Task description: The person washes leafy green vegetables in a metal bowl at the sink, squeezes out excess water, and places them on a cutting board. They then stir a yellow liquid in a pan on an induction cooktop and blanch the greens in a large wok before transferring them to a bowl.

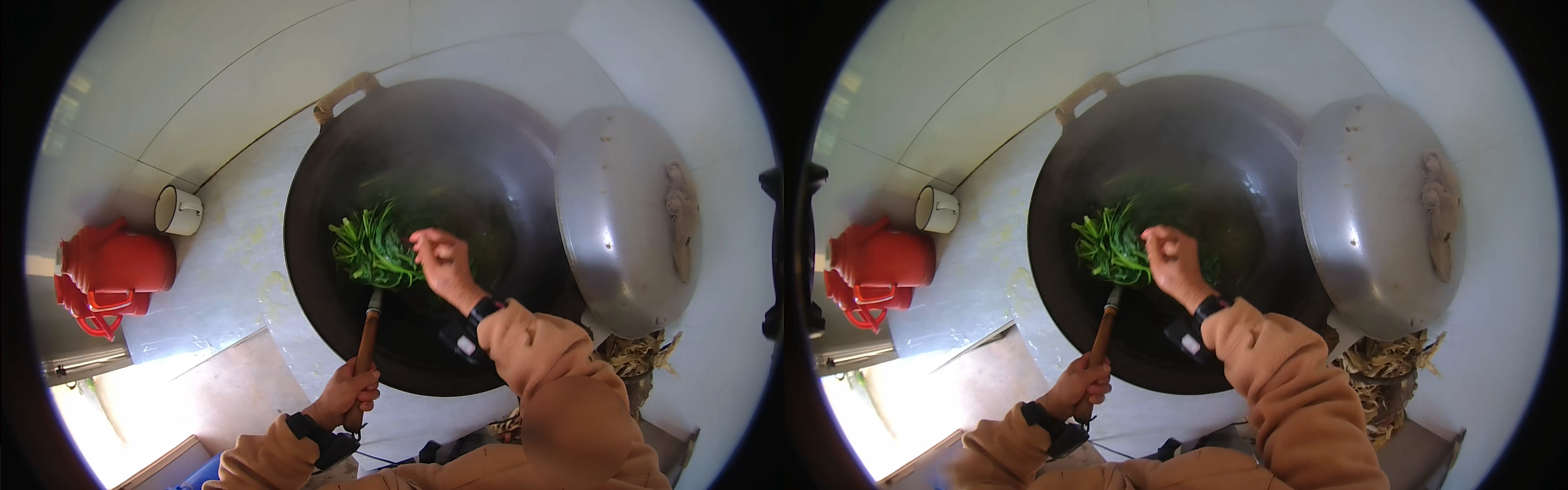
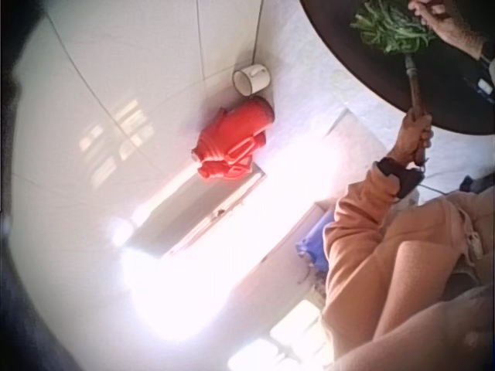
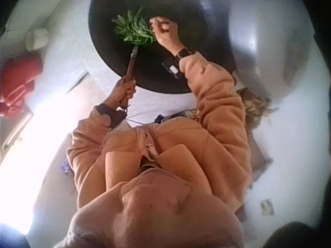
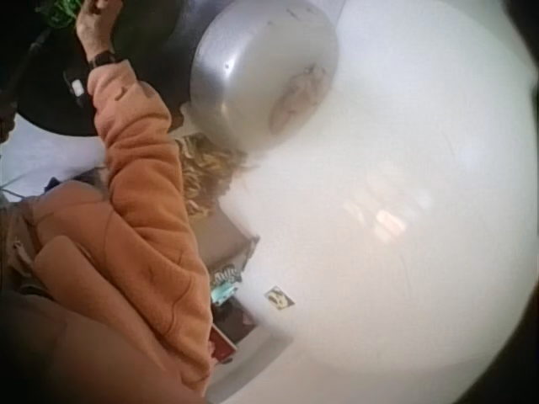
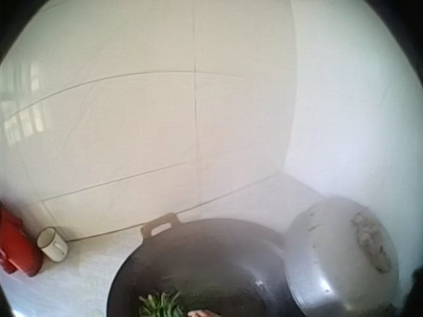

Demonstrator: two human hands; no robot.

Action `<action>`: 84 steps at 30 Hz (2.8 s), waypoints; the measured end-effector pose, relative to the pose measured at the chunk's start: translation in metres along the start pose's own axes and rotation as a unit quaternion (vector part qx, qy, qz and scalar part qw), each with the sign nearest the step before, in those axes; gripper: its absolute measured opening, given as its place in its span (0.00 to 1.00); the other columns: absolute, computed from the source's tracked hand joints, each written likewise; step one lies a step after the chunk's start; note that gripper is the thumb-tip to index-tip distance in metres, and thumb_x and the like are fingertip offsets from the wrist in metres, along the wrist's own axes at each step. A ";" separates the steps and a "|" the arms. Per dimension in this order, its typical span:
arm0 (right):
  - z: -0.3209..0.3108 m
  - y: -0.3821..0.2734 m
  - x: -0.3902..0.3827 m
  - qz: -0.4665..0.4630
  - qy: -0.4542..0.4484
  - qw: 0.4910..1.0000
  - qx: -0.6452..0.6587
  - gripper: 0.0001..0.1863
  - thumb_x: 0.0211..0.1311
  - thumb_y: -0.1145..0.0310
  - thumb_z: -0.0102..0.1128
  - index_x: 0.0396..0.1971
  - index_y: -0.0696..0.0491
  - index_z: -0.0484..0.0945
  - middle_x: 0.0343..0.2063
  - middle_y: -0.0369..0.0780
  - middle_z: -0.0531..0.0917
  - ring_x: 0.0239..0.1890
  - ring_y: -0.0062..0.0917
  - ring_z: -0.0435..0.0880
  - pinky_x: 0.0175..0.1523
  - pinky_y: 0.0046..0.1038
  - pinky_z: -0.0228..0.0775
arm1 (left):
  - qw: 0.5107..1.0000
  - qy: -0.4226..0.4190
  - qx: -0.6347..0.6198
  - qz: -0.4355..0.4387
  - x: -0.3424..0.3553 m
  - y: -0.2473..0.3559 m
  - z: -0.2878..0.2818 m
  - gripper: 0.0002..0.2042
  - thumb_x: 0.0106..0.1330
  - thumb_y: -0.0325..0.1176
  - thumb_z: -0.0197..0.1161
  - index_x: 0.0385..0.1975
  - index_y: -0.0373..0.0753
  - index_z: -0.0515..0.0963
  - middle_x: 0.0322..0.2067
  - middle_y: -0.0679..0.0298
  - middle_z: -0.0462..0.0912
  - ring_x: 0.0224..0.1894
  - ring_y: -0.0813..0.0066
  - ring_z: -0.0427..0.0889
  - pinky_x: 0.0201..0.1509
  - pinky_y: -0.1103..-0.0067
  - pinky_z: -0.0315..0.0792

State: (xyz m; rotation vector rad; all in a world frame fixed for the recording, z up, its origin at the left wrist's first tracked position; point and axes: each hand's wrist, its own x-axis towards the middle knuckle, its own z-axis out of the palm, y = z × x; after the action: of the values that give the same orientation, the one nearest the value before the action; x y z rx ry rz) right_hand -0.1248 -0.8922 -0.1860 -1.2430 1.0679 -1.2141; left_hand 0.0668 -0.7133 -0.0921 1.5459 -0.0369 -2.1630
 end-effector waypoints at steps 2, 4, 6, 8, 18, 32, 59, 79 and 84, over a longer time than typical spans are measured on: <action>0.005 -0.014 -0.025 -0.158 -0.074 0.972 -0.157 0.01 0.60 0.75 0.58 0.31 0.55 0.77 0.23 0.39 0.77 0.21 0.27 0.78 0.24 0.28 0.68 | 1.000 -0.006 -0.024 0.005 -0.002 -0.006 -0.002 0.09 0.65 0.26 0.56 0.38 0.43 0.63 0.23 0.69 0.64 0.17 0.86 0.60 0.18 0.86 0.57; 0.006 -0.024 -0.032 -0.201 -0.167 0.924 -0.279 0.03 0.56 0.75 0.58 0.29 0.53 0.74 0.23 0.39 0.75 0.23 0.33 0.78 0.25 0.32 0.70 | 0.999 -0.016 -0.046 0.010 -0.003 -0.013 -0.004 0.08 0.65 0.26 0.56 0.37 0.43 0.63 0.22 0.69 0.64 0.17 0.86 0.60 0.18 0.86 0.57; 0.005 -0.032 -0.025 -0.187 -0.255 0.871 -0.377 0.04 0.53 0.74 0.59 0.28 0.52 0.72 0.22 0.39 0.73 0.25 0.36 0.78 0.27 0.33 0.71 | 0.998 -0.012 -0.052 0.014 -0.002 -0.018 -0.005 0.09 0.64 0.26 0.56 0.38 0.42 0.63 0.22 0.70 0.63 0.17 0.86 0.60 0.18 0.86 0.57; 0.002 -0.041 -0.005 -0.219 -0.223 0.892 -0.328 0.03 0.55 0.71 0.58 0.26 0.52 0.73 0.23 0.38 0.75 0.26 0.35 0.78 0.28 0.34 0.71 | 0.998 -0.008 -0.061 0.016 -0.002 -0.022 -0.005 0.09 0.64 0.25 0.56 0.38 0.42 0.63 0.21 0.70 0.63 0.17 0.85 0.60 0.18 0.86 0.57; -0.090 0.023 0.100 0.082 0.229 0.967 -0.071 0.10 0.66 0.69 0.51 0.32 0.57 0.80 0.22 0.36 0.80 0.19 0.18 0.77 0.25 0.19 0.70 | 0.999 0.016 -0.051 -0.002 -0.004 -0.009 -0.009 0.10 0.65 0.25 0.55 0.42 0.40 0.64 0.22 0.69 0.63 0.18 0.84 0.61 0.19 0.85 0.58; -0.021 0.010 0.088 0.128 -0.189 0.974 -0.011 0.12 0.69 0.68 0.50 0.35 0.60 0.81 0.28 0.39 0.83 0.25 0.17 0.80 0.30 0.19 0.76 | 0.999 -0.001 -0.033 0.004 -0.004 -0.004 -0.020 0.08 0.64 0.26 0.57 0.38 0.39 0.65 0.22 0.69 0.64 0.19 0.84 0.62 0.19 0.84 0.58; -0.086 0.091 0.012 0.274 0.375 0.863 0.197 0.12 0.67 0.64 0.49 0.36 0.57 0.79 0.27 0.39 0.81 0.26 0.26 0.82 0.33 0.24 0.77 | 0.997 0.022 0.077 -0.007 0.000 0.016 -0.001 0.09 0.65 0.27 0.58 0.36 0.41 0.63 0.21 0.69 0.65 0.17 0.85 0.62 0.17 0.85 0.59; -0.089 -0.085 0.024 0.130 0.146 0.961 0.198 0.13 0.65 0.63 0.57 0.38 0.58 0.81 0.35 0.41 0.82 0.32 0.26 0.83 0.39 0.24 0.75 | 0.994 0.017 0.085 0.059 -0.090 0.019 0.052 0.12 0.60 0.20 0.52 0.41 0.42 0.63 0.21 0.70 0.63 0.16 0.85 0.59 0.16 0.85 0.56; -0.097 -0.165 0.019 0.060 0.107 0.974 0.189 0.14 0.66 0.62 0.56 0.42 0.58 0.79 0.37 0.42 0.81 0.35 0.27 0.83 0.43 0.26 0.76 | 0.989 -0.001 0.108 0.103 -0.141 0.020 0.069 0.12 0.59 0.19 0.50 0.41 0.41 0.63 0.21 0.71 0.62 0.15 0.86 0.59 0.16 0.86 0.56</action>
State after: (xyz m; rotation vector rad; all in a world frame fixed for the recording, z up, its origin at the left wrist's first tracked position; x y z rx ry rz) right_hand -0.2310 -0.9110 -0.0266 -0.7573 0.9920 -1.4020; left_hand 0.0472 -0.6924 0.0629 1.5785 -0.4244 -2.0509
